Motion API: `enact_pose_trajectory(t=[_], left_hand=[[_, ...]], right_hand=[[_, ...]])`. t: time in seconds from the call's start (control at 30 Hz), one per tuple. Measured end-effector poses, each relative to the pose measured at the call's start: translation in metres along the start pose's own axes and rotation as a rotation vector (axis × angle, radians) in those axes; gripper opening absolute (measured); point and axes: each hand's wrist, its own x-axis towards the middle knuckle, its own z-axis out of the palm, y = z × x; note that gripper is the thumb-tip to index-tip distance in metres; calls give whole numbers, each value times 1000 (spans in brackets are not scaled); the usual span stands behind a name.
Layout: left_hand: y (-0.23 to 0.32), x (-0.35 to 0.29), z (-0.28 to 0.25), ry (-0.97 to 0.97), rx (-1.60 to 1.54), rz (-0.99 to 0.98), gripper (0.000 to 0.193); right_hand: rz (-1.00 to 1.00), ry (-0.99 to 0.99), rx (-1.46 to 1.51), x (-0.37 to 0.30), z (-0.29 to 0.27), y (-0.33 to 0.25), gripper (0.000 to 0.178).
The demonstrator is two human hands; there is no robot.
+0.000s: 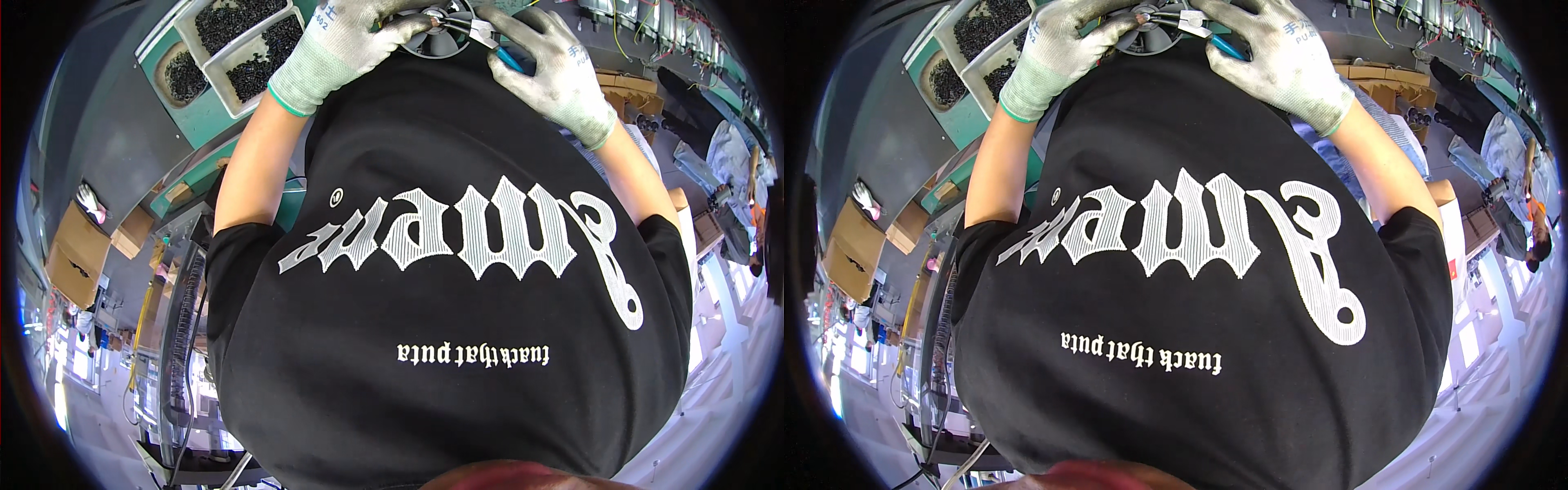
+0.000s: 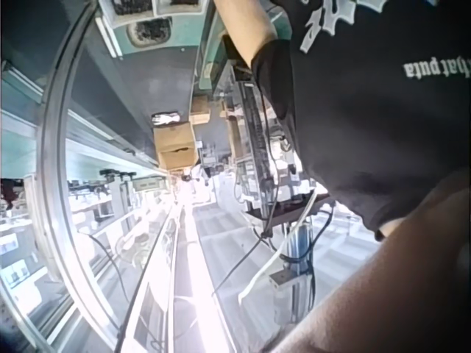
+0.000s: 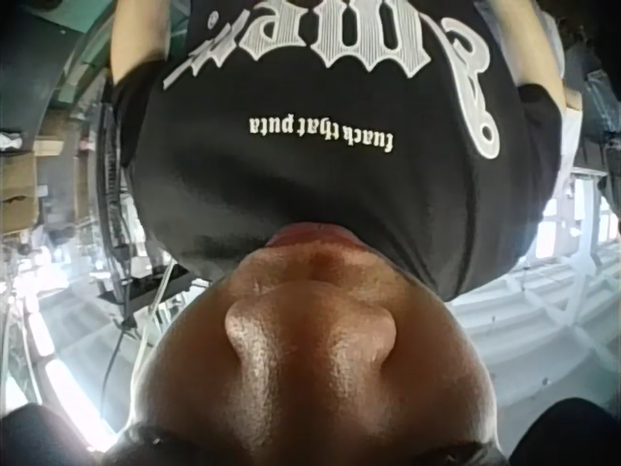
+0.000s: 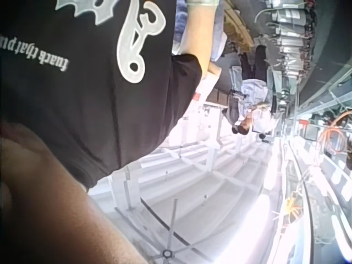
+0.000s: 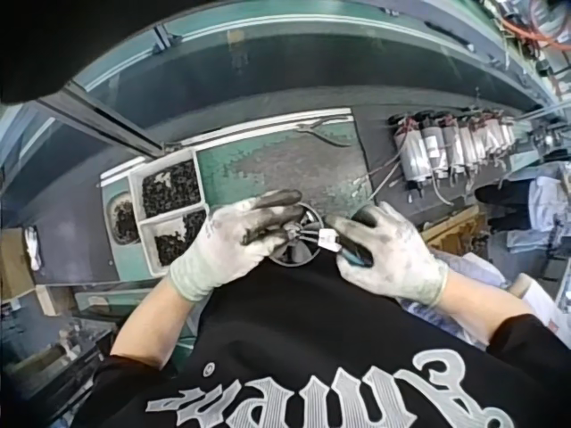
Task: Manually assemble and inspect fan motor components on a factory assembly line.
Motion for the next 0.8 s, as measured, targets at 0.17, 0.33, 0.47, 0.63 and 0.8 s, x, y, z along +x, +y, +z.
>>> enact_pose_trajectory(t=[0.17,0.33,0.47,0.63,0.8], left_hand=[[-2,-1,1,-3,-8,35,31],[-1,0,0,-12,-39,6,31],[-1,2,0,-36,-40,14,31],[-2,-7,0,-27,-28,-19,31],[-12,-6,-2,-55,104,144,32]], right_hand=[[-292,363,363,3,17,12,46],[-15,-101,34,0,-14,0,45],[-382,388,285,1,46,38,45],[-41,-93,75,-2,-6,4,44],[-461,523,558,-3,54,37,44]])
